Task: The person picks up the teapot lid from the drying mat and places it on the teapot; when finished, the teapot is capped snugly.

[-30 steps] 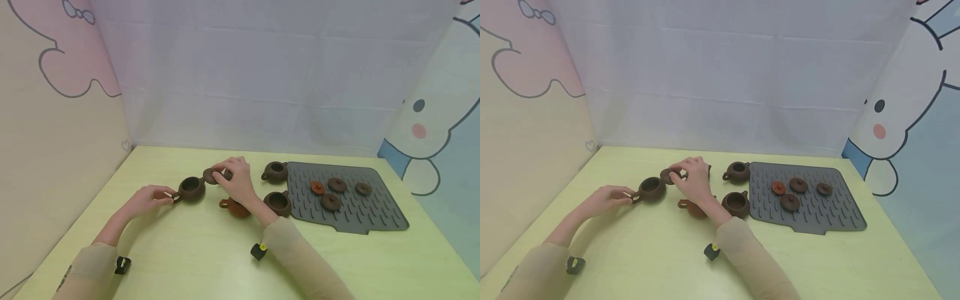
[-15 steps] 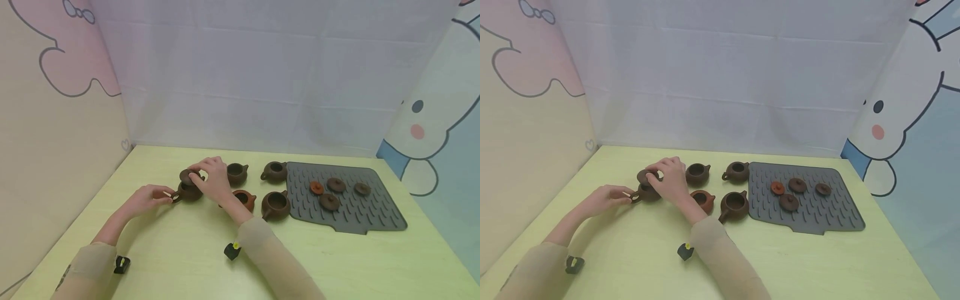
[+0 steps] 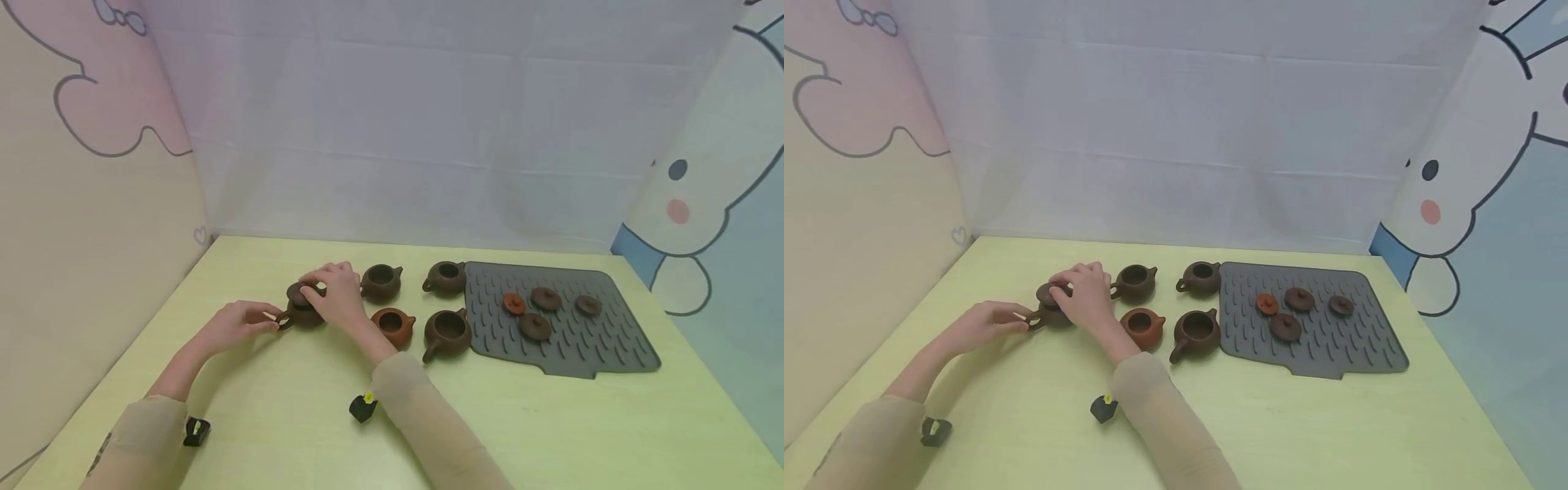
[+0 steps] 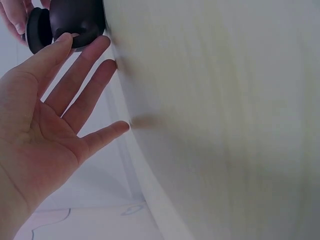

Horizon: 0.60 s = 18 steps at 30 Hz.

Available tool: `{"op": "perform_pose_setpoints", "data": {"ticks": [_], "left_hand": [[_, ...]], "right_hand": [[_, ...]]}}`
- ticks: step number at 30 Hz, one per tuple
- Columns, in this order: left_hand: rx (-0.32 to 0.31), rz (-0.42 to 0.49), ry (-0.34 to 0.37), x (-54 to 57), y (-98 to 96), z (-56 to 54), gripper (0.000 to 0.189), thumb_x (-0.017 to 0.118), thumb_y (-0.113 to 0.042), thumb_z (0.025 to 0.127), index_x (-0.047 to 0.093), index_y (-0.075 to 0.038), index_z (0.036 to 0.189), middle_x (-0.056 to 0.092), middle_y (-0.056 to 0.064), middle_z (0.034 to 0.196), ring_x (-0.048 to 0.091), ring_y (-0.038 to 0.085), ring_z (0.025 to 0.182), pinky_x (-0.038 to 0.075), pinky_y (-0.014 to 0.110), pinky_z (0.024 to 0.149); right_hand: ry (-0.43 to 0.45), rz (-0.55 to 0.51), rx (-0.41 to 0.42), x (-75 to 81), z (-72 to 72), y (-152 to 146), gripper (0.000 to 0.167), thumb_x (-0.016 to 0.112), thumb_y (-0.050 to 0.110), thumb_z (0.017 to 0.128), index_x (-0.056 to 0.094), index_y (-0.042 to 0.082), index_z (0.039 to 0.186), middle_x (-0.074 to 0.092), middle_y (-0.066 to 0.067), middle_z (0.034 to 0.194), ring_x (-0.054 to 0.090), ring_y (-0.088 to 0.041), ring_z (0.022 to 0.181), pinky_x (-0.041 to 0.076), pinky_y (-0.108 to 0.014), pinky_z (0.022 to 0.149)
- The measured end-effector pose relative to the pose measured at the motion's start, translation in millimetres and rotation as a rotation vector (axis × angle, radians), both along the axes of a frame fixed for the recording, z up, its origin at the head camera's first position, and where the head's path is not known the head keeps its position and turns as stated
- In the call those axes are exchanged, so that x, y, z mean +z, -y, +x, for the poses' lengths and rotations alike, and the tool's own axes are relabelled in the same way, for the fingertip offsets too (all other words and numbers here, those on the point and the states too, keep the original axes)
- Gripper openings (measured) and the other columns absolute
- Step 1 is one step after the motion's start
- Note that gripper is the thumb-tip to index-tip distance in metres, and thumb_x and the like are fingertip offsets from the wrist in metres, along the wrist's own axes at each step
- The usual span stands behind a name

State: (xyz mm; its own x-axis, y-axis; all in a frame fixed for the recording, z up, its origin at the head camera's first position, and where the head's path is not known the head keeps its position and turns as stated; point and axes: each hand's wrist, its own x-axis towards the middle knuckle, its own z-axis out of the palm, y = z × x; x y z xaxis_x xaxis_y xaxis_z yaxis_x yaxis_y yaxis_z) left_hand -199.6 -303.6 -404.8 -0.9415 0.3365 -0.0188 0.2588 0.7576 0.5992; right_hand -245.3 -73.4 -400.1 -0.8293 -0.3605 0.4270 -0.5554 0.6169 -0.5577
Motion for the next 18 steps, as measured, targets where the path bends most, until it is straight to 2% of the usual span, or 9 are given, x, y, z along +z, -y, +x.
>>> {"op": "perform_pose_setpoints", "data": {"ticks": [10,18], "left_hand": [[0.004,-0.003,0.012,-0.8,2.3,-0.1,0.033,0.069,-0.026,0.093,0.069,-0.009,0.121,0.078,0.006,0.100,0.072,0.021,0.097,0.051,0.031,0.078],[-0.002,0.001,0.009,3.0,-1.0,1.3,0.032,0.068,-0.026,0.093,0.069,-0.008,0.120,0.078,0.007,0.099,0.073,0.020,0.096,0.051,0.030,0.078]], "right_hand": [[0.089,0.119,-0.027,2.4,2.1,-0.8,0.018,0.066,0.037,0.095,0.074,0.033,0.109,0.068,0.010,0.108,0.051,-0.017,0.109,0.040,-0.042,0.096],[0.110,0.138,-0.030,1.1,0.9,0.5,0.018,0.066,0.039,0.094,0.074,0.035,0.110,0.068,0.011,0.111,0.053,-0.017,0.111,0.039,-0.044,0.098]]}}
